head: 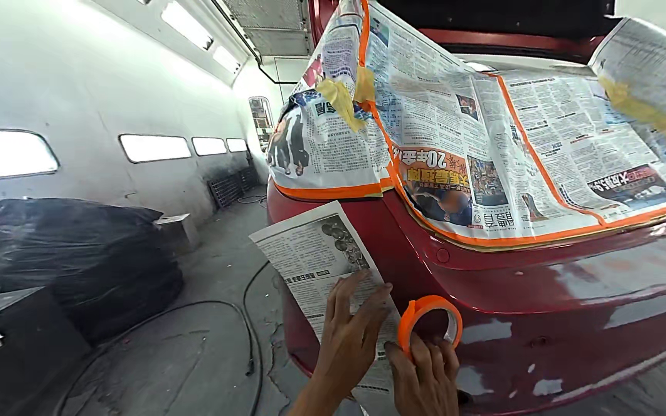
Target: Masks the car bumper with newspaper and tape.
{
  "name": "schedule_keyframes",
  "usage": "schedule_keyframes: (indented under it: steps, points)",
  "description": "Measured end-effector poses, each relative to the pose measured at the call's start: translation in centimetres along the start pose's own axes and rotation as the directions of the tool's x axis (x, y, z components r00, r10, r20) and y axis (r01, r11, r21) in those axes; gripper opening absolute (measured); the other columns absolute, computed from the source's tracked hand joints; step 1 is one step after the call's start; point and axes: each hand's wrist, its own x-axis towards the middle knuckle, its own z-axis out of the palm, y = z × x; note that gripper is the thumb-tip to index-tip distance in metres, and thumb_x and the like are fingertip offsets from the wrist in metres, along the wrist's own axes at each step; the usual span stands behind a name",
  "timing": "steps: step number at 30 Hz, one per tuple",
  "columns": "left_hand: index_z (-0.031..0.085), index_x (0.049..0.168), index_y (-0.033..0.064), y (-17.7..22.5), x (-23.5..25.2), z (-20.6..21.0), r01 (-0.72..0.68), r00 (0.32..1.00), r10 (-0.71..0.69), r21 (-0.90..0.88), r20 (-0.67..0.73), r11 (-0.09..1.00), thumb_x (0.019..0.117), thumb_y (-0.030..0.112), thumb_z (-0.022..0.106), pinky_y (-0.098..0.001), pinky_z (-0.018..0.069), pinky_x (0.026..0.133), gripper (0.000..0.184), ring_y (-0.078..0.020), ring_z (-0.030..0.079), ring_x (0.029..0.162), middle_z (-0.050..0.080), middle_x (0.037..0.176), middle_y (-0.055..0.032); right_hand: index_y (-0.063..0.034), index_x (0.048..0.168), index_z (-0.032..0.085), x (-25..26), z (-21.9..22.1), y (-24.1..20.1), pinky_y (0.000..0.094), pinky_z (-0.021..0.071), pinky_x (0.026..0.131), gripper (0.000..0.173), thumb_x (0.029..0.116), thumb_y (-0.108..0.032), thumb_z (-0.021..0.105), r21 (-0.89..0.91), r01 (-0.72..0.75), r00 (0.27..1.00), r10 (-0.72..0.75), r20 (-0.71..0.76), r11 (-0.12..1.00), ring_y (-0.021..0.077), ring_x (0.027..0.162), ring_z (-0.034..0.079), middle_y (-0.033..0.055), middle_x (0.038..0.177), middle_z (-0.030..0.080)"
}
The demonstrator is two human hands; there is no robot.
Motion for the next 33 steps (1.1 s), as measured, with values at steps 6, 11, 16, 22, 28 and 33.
schedule_keyframes:
  steps: [6, 11, 16, 22, 28, 33]
  points:
    - [0.052, 0.142, 0.0358, -1.2, -0.5, -0.4, -0.134, 0.990, 0.128, 0.136, 0.057, 0.982, 0.1048, 0.039, 0.054, -0.0432, 0.0388, 0.114, 0.037, -0.0248, 0.048, 0.138, 0.050, 0.146, -0.0098, -0.0268, 0.118, 0.051, -0.9, 1.3, 1.7, 0.0380, 0.0253, 0.115, 0.017, 0.1046, -0.018, 0.044, -0.116, 0.085, 0.996, -0.082, 0.023, 0.990, 0.0165, 0.116, 0.050, 0.0015, 0.118, 0.052]
    - [0.057, 0.126, 0.0235, -1.4, -0.5, 0.6, -0.160, 0.980, 0.171, -0.108, 0.100, 0.981, 0.1053, 0.019, 0.053, -0.0259, 0.0501, 0.095, 0.022, -0.0140, 0.058, 0.112, 0.059, 0.120, -0.0017, -0.0265, 0.114, 0.053, -1.7, 1.2, 2.3, 0.0376, 0.0246, 0.114, 0.018, 0.1035, -0.015, 0.044, -0.108, 0.119, 0.992, -0.114, 0.054, 0.987, 0.0163, 0.115, 0.050, 0.0013, 0.117, 0.053]
    - [0.055, 0.146, 0.0275, -0.7, 1.8, -1.8, 0.112, 0.922, 0.055, -0.402, 0.383, 0.909, 0.1001, 0.039, 0.061, -0.0371, 0.0444, 0.098, 0.048, -0.0148, 0.057, 0.112, 0.067, 0.120, 0.0038, -0.0278, 0.114, 0.054, -1.6, 1.1, 2.4, 0.0372, 0.0256, 0.112, 0.020, 0.1047, -0.015, 0.042, -0.128, 0.171, 0.983, -0.160, 0.096, 0.977, 0.0166, 0.113, 0.050, 0.0005, 0.116, 0.054]
    - [0.074, 0.096, 0.0257, -1.2, 2.5, -1.8, 0.147, 0.914, 0.056, -0.457, 0.402, 0.877, 0.0963, 0.040, 0.067, -0.0306, 0.0395, 0.098, 0.016, -0.0061, 0.055, 0.109, 0.069, 0.112, 0.0133, -0.0290, 0.115, 0.054, -1.6, 1.1, 2.4, 0.0369, 0.0282, 0.109, 0.020, 0.1053, -0.017, 0.042, -0.121, 0.218, 0.971, -0.203, 0.123, 0.968, 0.0170, 0.108, 0.051, 0.0005, 0.113, 0.054]
    - [0.070, 0.099, 0.0107, -0.2, 3.7, -2.0, 0.188, 0.970, -0.078, -0.515, 0.229, 0.836, 0.1005, 0.030, 0.064, -0.0192, 0.0559, 0.083, 0.021, -0.0047, 0.066, 0.102, 0.070, 0.114, -0.0013, -0.0303, 0.127, 0.058, -1.0, 0.7, 2.4, 0.0354, 0.0315, 0.112, 0.028, 0.1057, -0.018, 0.045, -0.154, 0.246, 0.969, -0.237, 0.076, 0.957, 0.0195, 0.105, 0.056, 0.0032, 0.105, 0.057]
    - [0.067, 0.104, 0.0113, -1.0, 7.1, -2.5, 0.226, 0.970, -0.240, -0.436, 0.023, 0.871, 0.1017, 0.015, 0.057, -0.0213, 0.0563, 0.061, 0.011, -0.0059, 0.065, 0.070, 0.071, 0.101, 0.0018, -0.0296, 0.131, 0.058, -1.0, 0.5, 2.6, 0.0387, 0.0210, 0.120, 0.029, 0.1072, -0.021, 0.044, -0.204, 0.251, 0.968, -0.241, 0.074, 0.946, 0.0184, 0.111, 0.054, 0.0027, 0.107, 0.057]
